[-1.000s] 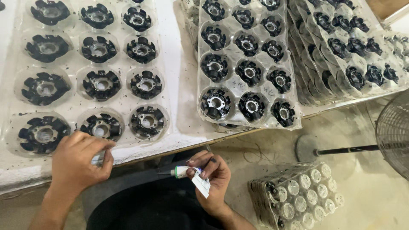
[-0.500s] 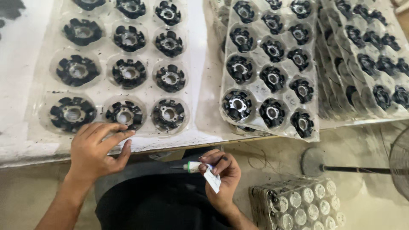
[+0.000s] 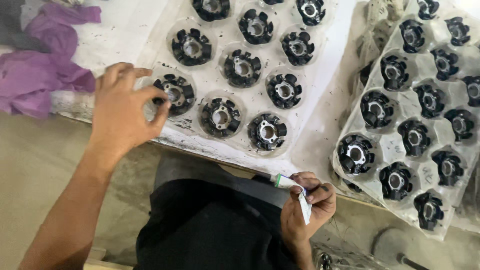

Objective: The person sits at a workbench with trays of black rotor-like parts. They pick up one part at a time, hold it in one hand, and squeeze adhesive from a tube onto the part, briefly wiping the tube with a cloth, then place the part back into the tray and repeat with other parts.

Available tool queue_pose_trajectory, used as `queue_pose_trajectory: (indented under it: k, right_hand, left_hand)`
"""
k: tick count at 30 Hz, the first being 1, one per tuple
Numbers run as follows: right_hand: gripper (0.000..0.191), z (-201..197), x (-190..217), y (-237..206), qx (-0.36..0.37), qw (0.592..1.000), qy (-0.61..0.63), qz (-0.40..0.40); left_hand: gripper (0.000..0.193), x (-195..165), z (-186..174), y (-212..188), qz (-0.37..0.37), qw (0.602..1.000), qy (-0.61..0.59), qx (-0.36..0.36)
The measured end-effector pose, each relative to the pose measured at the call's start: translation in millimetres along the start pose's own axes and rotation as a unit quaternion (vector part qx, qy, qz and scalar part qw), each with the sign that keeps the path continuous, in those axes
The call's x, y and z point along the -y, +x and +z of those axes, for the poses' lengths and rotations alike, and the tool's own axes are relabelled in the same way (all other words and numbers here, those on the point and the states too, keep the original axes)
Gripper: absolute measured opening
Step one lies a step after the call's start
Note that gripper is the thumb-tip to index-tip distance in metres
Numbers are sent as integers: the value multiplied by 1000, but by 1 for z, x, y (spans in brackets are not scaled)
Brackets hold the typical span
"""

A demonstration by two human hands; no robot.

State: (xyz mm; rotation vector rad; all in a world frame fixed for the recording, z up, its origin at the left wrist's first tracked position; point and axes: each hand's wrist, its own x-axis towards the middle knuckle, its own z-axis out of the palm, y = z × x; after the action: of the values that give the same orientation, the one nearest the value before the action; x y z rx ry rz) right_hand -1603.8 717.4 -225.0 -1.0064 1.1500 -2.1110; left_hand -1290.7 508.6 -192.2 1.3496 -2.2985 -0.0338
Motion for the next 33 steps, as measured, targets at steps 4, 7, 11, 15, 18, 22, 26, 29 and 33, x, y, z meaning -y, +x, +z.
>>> queue_pose_trajectory:
  k: [4, 7, 11, 15, 18, 22, 26, 29, 33]
  right_hand:
    - [32, 3, -6, 12, 0, 998, 53, 19]
    - [31, 4, -11, 17, -31, 993, 102, 43]
    - [34, 4, -10, 27, -66, 988, 115, 80]
    - [30, 5, -4, 35, -80, 983, 121, 109]
    - [29, 9, -1, 35, -89, 974, 168, 121]
    - [37, 17, 2, 30, -53, 992, 102, 47]
    - [41, 24, 7, 29, 4, 995, 21, -102]
    - [42, 29, 13, 27, -21, 985, -40, -169]
    - [44, 37, 25, 23, -24, 956, -151, -250]
  left_hand:
    - [32, -10, 2, 5, 47, 996, 51, 51]
    - [47, -16, -3, 13, 46, 993, 68, 83]
    - [37, -34, -18, 8, -39, 992, -101, 63]
    - [39, -53, -31, -13, -194, 895, -397, 59]
    - [40, -74, -19, -11, -125, 670, -729, -57]
    - [61, -107, -1, 5, -107, 410, -900, -104]
    - [64, -127, 4, 24, -135, 291, -943, -88]
    - [61, -144, 5, 30, -80, 363, -924, -92]
    - [42, -165, 2, 21, -27, 442, -892, -84]
